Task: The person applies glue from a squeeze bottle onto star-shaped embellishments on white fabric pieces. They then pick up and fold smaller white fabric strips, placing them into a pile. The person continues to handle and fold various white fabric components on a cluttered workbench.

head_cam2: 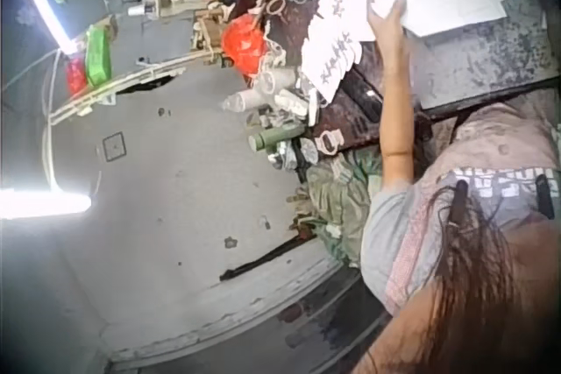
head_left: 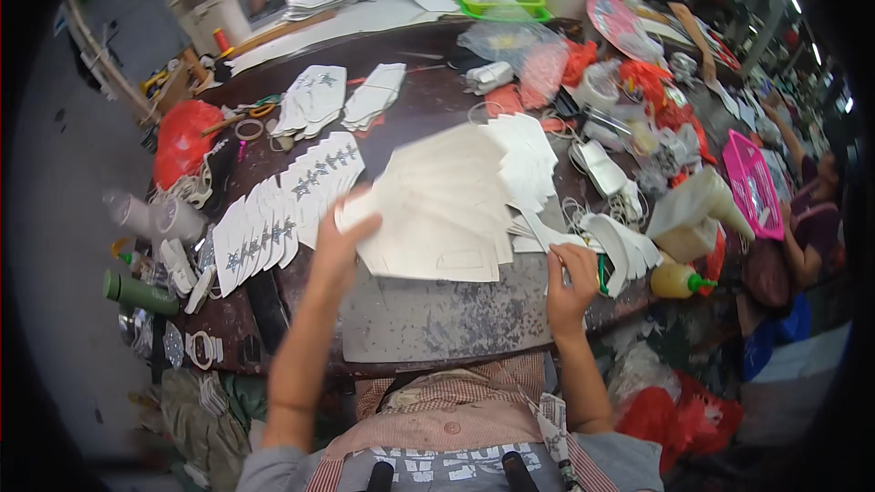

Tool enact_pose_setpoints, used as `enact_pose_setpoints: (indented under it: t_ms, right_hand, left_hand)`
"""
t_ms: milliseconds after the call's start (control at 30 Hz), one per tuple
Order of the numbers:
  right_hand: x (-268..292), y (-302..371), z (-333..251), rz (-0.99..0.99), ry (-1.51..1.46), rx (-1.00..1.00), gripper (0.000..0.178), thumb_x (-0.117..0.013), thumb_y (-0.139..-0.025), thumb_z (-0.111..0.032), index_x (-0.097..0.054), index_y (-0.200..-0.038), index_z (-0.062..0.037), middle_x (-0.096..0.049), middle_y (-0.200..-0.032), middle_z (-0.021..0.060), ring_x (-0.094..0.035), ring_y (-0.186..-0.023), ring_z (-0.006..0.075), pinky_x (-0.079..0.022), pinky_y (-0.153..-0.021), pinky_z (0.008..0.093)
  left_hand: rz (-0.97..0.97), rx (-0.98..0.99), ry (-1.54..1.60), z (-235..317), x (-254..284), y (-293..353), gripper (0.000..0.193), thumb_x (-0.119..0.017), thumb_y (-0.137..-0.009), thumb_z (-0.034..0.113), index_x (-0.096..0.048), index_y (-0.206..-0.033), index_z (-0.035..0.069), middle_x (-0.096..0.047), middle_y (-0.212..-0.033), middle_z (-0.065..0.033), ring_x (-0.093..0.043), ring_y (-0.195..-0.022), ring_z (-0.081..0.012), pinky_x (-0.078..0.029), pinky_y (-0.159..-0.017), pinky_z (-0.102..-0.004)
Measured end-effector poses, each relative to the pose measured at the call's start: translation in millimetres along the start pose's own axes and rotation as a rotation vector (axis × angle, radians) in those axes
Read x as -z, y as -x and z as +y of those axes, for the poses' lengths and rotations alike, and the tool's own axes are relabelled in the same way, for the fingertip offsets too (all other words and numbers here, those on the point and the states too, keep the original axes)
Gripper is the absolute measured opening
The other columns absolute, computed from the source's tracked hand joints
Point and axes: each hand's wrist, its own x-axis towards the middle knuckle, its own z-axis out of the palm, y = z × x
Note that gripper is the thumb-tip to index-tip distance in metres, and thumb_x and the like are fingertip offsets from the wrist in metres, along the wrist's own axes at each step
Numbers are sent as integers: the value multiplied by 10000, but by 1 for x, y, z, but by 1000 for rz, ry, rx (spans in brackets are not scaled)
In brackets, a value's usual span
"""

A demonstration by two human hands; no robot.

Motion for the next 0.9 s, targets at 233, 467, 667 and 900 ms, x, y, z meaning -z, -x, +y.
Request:
enact_pose_setpoints:
  t_ms: [233,467,667,900]
  right_hand:
    - [-21,-13,38,-170,313,28,202,-711,-827,-17,-694,-1026,12,-622,-944,128,-564,-935,315,-472,-813,399]
    - [-21,-8,39,-141,335,177,237,-704,-840,-34,-681,-1068,25,-657,-913,108,-624,-840,268,-497,-730,359]
    - [32,-1,-20,-410,-783,-823,157,-665,-934,-64,-663,-1057,33,-682,-829,88,-631,-671,139,-486,-579,276]
    - [26,55,40,-343,-1322,-1103,189,-562,-1019,-159,-603,-1103,5,-656,-853,89,-616,-689,165,-494,-603,286]
  left_hand:
    - [291,-443,-719,-67,-23,79,587,-773,-813,89,-539,-1345,13,-529,-1333,-221,-511,-1257,-299,-415,-1055,-394]
    - [-508,-897,-1359,-32,-24,90,646,-808,-754,266,-575,-1318,55,-492,-1425,-178,-458,-1335,-357,-417,-1071,-417]
    - [-599,-860,-1385,-55,0,60,457,-685,-849,249,-603,-1262,71,-666,-1180,-98,-659,-1063,-291,-549,-848,-405]
    - [-420,-1187,-1369,-10,-19,116,308,-652,-849,76,-673,-1141,-17,-712,-1067,-141,-715,-978,-266,-577,-826,-374]
